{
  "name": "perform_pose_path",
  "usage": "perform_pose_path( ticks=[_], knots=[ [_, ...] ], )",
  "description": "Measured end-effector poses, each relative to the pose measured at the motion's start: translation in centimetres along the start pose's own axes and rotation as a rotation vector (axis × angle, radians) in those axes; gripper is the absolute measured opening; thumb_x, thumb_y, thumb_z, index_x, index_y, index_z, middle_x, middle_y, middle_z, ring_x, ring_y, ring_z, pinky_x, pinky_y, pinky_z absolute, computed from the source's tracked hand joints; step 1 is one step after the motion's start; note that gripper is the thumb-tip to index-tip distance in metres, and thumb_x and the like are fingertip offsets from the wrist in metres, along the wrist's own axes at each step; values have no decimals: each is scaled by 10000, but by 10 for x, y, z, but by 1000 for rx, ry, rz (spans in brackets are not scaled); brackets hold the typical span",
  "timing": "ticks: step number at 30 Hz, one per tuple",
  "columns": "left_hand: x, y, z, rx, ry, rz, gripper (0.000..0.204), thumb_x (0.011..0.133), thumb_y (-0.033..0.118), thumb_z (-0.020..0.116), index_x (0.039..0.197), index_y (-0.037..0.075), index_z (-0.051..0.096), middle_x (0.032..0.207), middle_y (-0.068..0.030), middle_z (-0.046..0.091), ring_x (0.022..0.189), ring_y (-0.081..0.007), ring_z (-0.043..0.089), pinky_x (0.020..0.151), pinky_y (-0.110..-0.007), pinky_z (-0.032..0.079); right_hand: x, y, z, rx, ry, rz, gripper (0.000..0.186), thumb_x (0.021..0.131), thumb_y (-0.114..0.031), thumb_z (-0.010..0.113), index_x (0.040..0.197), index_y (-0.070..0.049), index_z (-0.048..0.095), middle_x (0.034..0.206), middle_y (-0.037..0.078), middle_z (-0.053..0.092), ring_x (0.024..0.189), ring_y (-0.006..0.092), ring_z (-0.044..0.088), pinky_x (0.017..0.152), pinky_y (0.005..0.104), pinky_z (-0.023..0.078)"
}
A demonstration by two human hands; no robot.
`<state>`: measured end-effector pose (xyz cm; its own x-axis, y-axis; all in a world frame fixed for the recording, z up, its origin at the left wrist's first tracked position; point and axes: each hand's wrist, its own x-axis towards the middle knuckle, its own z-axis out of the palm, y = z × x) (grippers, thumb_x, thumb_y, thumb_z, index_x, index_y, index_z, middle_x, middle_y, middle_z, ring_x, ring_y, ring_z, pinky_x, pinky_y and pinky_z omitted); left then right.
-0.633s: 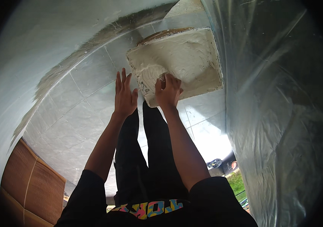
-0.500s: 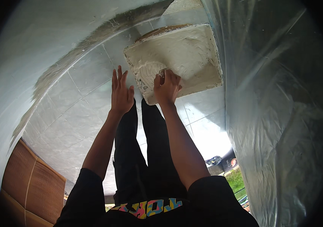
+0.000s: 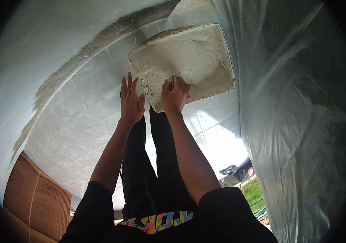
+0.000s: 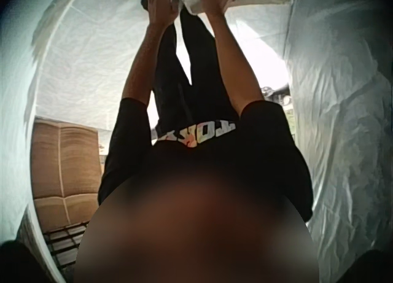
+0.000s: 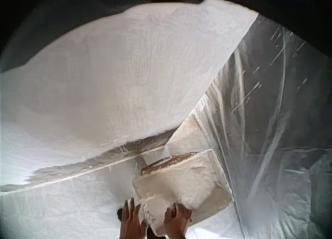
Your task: The person patches and smooths a wall by applying plaster compound from a bucket to the wall with a trowel block.
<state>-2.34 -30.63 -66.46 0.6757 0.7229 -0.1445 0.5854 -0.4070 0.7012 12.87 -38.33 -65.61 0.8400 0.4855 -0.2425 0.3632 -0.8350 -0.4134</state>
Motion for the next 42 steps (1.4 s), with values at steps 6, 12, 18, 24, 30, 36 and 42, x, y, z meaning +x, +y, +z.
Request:
perform_pose_path(
  ticks=[6, 12, 18, 24, 30, 36, 42],
  knots=[
    [-1, 1, 0, 4, -9, -4, 586, 1048, 335, 423, 1512, -16, 358, 1675, -267, 187, 1537, -529, 131, 1236, -616, 183, -33, -27, 11, 115, -203, -64, 388, 902, -276, 702, 1223, -68, 635, 1182, 79, 680, 1177, 336, 559, 916, 595, 443],
    [0, -5, -10, -1, 21, -3, 581, 1038, 326, 433, 1496, -29, 386, 1668, -269, 207, 1529, -537, 153, 1228, -622, 192, 13, -5, 1, -2, 0, -171, 382, 922, -306, 674, 1227, -78, 637, 1249, 71, 662, 1212, 323, 540, 916, 586, 435],
    [-3, -5, -10, 19, -10, -24, 586, 1049, 337, 428, 1504, -27, 372, 1672, -264, 202, 1536, -530, 139, 1221, -633, 191, -27, -20, 14, -47, -160, -225, 382, 930, -323, 651, 1230, -85, 642, 1347, 71, 626, 1271, 310, 513, 942, 602, 423],
    [-5, -10, -13, 9, 4, -28, 582, 1051, 335, 425, 1506, -25, 372, 1674, -262, 199, 1538, -529, 129, 1224, -629, 184, 0, -6, -2, -26, -41, -319, 366, 910, -296, 684, 1199, -71, 676, 1329, 78, 641, 1249, 310, 532, 938, 582, 418],
    [-5, -2, -7, -1, 15, -20, 569, 1045, 302, 443, 1507, -24, 371, 1677, -257, 197, 1540, -527, 126, 1228, -621, 184, -21, 0, 14, -69, -56, -190, 427, 914, -314, 679, 1266, -78, 624, 1386, 78, 594, 1285, 329, 497, 953, 612, 426],
    [-7, 15, -38, 48, 11, -23, 569, 1005, 218, 494, 1503, -30, 373, 1683, -246, 186, 1548, -511, 114, 1239, -604, 176, -40, -17, 6, 262, -183, -184, 348, 917, -294, 666, 1163, -49, 693, 1079, 139, 717, 1087, 358, 624, 899, 526, 515],
    [4, 48, -103, 87, 105, 12, 561, 996, 203, 501, 1491, -39, 399, 1694, -239, 157, 1555, -501, 95, 1255, -591, 153, 13, -46, -83, 1146, -474, 546, 412, 942, -362, 669, 1206, -46, 685, 1139, 111, 706, 1007, 300, 702, 737, 463, 595]
  ],
)
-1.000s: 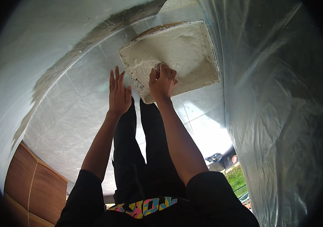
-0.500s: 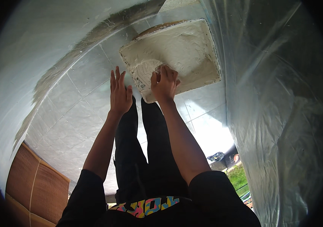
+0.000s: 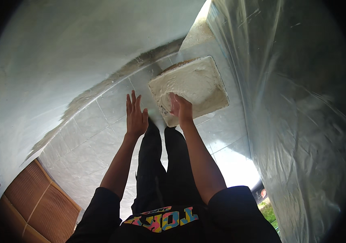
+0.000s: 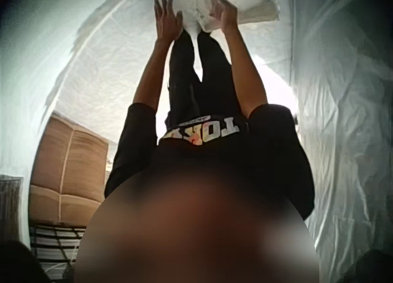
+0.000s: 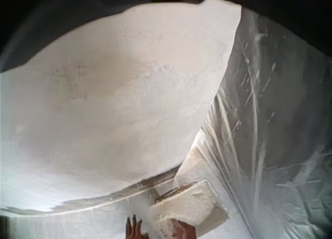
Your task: The person patches and smooths a wall by applying plaster compound from a bucket to the wall with a trowel block.
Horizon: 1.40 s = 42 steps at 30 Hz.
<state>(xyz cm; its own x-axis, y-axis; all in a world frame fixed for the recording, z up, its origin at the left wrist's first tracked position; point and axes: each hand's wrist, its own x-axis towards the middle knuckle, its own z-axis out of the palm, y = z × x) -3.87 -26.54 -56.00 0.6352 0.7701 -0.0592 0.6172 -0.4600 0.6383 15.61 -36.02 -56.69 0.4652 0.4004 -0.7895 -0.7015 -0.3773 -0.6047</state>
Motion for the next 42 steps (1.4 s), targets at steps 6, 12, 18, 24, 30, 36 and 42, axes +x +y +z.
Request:
perform_pose_path(
  ticks=[6, 12, 18, 24, 30, 36, 42],
  knots=[
    [36, 56, -74, 2, 153, 91, 585, 995, 218, 512, 1503, -43, 385, 1698, -237, 144, 1561, -496, 64, 1256, -598, 139, -52, -95, 17, 412, -421, -69, 516, 971, -381, 621, 1348, -32, 579, 1275, 147, 652, 1154, 316, 651, 879, 531, 570],
    [76, 109, -157, 29, 334, 248, 578, 989, 213, 516, 1493, -33, 376, 1690, -260, 148, 1556, -512, 62, 1247, -619, 141, -105, -185, 61, 534, -699, -216, 498, 1005, -372, 572, 1365, -29, 560, 1323, 162, 632, 1203, 347, 626, 949, 567, 537],
    [108, 156, -253, 89, 558, 448, 620, 943, 136, 567, 1505, -13, 352, 1683, -272, 160, 1542, -541, 82, 1230, -646, 165, -166, -266, 104, 619, -949, -364, 501, 1023, -390, 536, 1378, -37, 544, 1362, 169, 608, 1234, 376, 600, 973, 625, 503],
    [128, 211, -357, 201, 738, 590, 561, 1006, 175, 509, 1502, -20, 335, 1670, -301, 182, 1545, -539, 88, 1225, -639, 171, -245, -363, 148, 627, -1161, -618, 445, 1046, -375, 505, 1334, -40, 552, 1271, 142, 627, 1124, 343, 635, 875, 566, 544],
    [145, 253, -471, 333, 1071, 707, 537, 964, 141, 520, 1452, -61, 422, 1667, -284, 213, 1542, -534, 115, 1217, -642, 191, -341, -454, 197, 523, -1177, -894, 408, 1031, -351, 562, 1283, -30, 581, 1245, 136, 639, 1106, 314, 643, 864, 540, 555],
    [170, 275, -537, 494, 1158, 695, 515, 953, 126, 505, 1434, -52, 463, 1660, -262, 256, 1540, -513, 160, 1222, -630, 208, -424, -529, 235, 370, -1090, -1250, 429, 1018, -347, 602, 1275, -4, 612, 1196, 115, 662, 1080, 247, 642, 863, 451, 561],
    [201, 265, -542, 632, 1289, 676, 463, 970, 155, 467, 1389, -26, 547, 1630, -220, 364, 1543, -412, 268, 1243, -551, 225, -461, -595, 260, 102, -628, -1891, 336, 982, -235, 671, 1213, 9, 681, 1112, 80, 712, 1041, 234, 647, 897, 369, 535]
  ],
)
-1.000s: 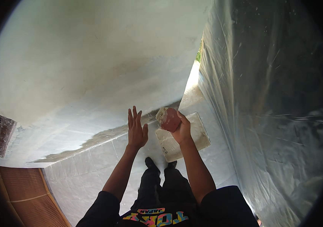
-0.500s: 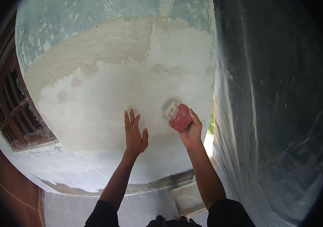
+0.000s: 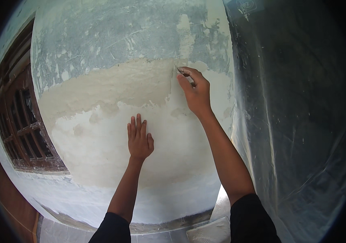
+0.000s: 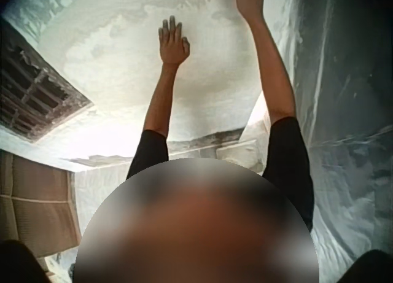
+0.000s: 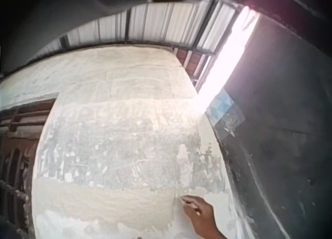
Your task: The person patches and smooths a wall by applying plaster compound from a bucket to the wall with a trowel block.
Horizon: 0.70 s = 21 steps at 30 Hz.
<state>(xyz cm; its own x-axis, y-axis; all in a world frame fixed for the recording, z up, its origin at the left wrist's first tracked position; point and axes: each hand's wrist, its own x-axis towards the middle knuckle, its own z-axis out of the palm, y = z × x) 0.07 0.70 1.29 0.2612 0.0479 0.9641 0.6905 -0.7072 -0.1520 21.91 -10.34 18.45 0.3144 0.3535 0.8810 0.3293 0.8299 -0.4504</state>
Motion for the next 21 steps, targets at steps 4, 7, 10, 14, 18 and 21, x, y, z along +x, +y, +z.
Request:
perform_pose_path(
  ticks=[4, 7, 10, 14, 18, 21],
  knots=[
    [-3, 1, -6, 34, -14, -12, 466, 974, 181, 458, 1381, -16, 571, 1615, -208, 398, 1535, -397, 298, 1246, -539, 225, 13, 2, 1, -580, -54, -664, 373, 865, -152, 753, 1201, 0, 690, 1197, 118, 694, 1115, 301, 625, 965, 403, 476],
    [-4, -2, -5, 37, -26, -11, 480, 954, 176, 472, 1374, -35, 567, 1614, -220, 395, 1534, -412, 292, 1249, -548, 210, 12, 14, 0, -743, -101, -760, 421, 813, -156, 774, 1198, -12, 686, 1281, 117, 657, 1194, 307, 582, 999, 454, 418],
    [-4, 0, -4, 25, -26, -7, 494, 935, 168, 484, 1369, -56, 560, 1610, -233, 395, 1535, -425, 283, 1251, -558, 195, 13, 24, -4, -849, -95, -832, 440, 811, -172, 774, 1210, -17, 673, 1290, 116, 647, 1206, 310, 573, 1013, 463, 387],
    [-6, 0, -2, 14, -10, -3, 487, 936, 170, 485, 1362, -53, 567, 1599, -233, 413, 1532, -426, 290, 1250, -557, 197, 19, 36, -3, -901, -110, -878, 473, 815, -213, 774, 1235, -30, 657, 1317, 120, 628, 1243, 312, 550, 1024, 495, 353],
    [-6, 0, -2, 9, -7, -10, 478, 937, 170, 484, 1350, -51, 578, 1592, -233, 423, 1530, -425, 297, 1248, -556, 201, 4, 51, 0, -918, -107, -838, 492, 825, -231, 767, 1256, -27, 647, 1341, 120, 616, 1260, 307, 538, 1032, 508, 338],
    [-6, 0, -3, 36, -2, -6, 475, 935, 171, 484, 1343, -50, 584, 1593, -229, 424, 1529, -422, 301, 1247, -556, 203, -12, 58, -4, -902, -103, -815, 496, 828, -230, 765, 1262, -22, 645, 1341, 119, 615, 1264, 305, 537, 1038, 503, 330]
  ],
)
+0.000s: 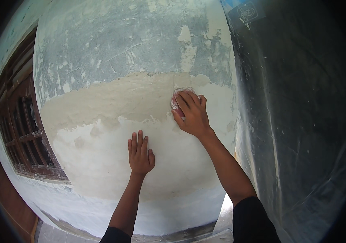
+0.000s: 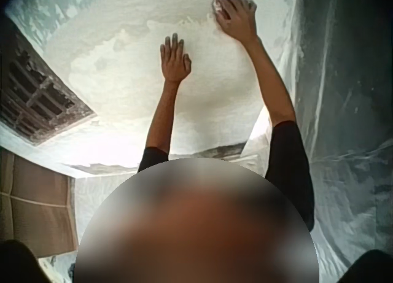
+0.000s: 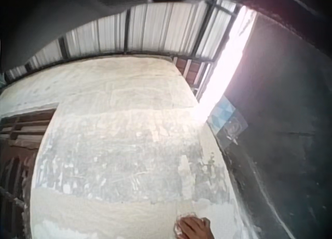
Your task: The person patches and smooths a wall by applying plaster compound from a bucket to the wall with a trowel block.
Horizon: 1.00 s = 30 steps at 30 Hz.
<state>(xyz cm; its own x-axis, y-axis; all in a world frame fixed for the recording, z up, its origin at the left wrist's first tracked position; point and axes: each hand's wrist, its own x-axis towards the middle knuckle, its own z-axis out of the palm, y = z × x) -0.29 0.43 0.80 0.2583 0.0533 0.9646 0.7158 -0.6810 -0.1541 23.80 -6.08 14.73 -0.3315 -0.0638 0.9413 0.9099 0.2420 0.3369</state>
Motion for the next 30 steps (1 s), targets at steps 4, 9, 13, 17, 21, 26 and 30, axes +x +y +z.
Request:
perform_pose_path(
  ticks=[4, 9, 13, 17, 21, 26, 30],
  knots=[
    [1, 1, 1, 3, 17, -6, 462, 950, 175, 477, 1347, -29, 594, 1593, -204, 437, 1523, -399, 325, 1248, -542, 211, 26, 8, -2, 24, 99, 19, 493, 826, -217, 765, 1262, -22, 643, 1343, 119, 612, 1274, 302, 534, 1037, 492, 327],
    [2, 3, 0, 3, 19, -19, 451, 960, 178, 477, 1352, -5, 606, 1589, -182, 454, 1514, -378, 356, 1248, -525, 222, 25, 10, 8, -46, 82, 33, 493, 828, -222, 764, 1259, -17, 640, 1341, 125, 612, 1257, 303, 542, 1023, 490, 331],
    [-1, 1, -1, 9, 28, -23, 458, 948, 175, 486, 1354, 1, 606, 1588, -184, 455, 1512, -380, 358, 1244, -530, 231, -5, -9, 1, -23, 12, 7, 500, 833, -234, 762, 1264, -14, 635, 1350, 121, 610, 1257, 297, 543, 1017, 507, 330],
    [1, 3, -1, -8, 24, -27, 462, 944, 173, 487, 1357, 5, 604, 1589, -182, 455, 1511, -380, 360, 1241, -533, 234, 23, 0, -1, -26, 73, 4, 503, 831, -229, 763, 1266, -13, 633, 1334, 122, 617, 1258, 299, 543, 1021, 507, 332],
    [3, 4, 0, -12, 15, -27, 463, 943, 172, 487, 1360, 5, 601, 1589, -180, 455, 1511, -381, 360, 1242, -532, 232, 33, 4, 2, -43, 86, 24, 500, 823, -199, 771, 1268, -10, 641, 1342, 128, 615, 1265, 309, 539, 1035, 491, 342],
    [2, 1, -1, 6, 26, -35, 458, 946, 172, 486, 1356, 8, 606, 1592, -173, 454, 1512, -375, 361, 1243, -530, 229, -17, -18, 0, -11, -30, 13, 526, 805, -173, 787, 1283, -7, 643, 1365, 136, 614, 1274, 315, 541, 1041, 479, 354],
    [0, 1, 0, -1, 37, -30, 455, 947, 171, 488, 1355, 10, 607, 1592, -170, 456, 1514, -372, 358, 1243, -529, 229, 6, -6, -7, 74, 53, 10, 506, 834, -218, 770, 1280, -19, 640, 1365, 125, 608, 1283, 302, 534, 1048, 489, 333]
  ],
)
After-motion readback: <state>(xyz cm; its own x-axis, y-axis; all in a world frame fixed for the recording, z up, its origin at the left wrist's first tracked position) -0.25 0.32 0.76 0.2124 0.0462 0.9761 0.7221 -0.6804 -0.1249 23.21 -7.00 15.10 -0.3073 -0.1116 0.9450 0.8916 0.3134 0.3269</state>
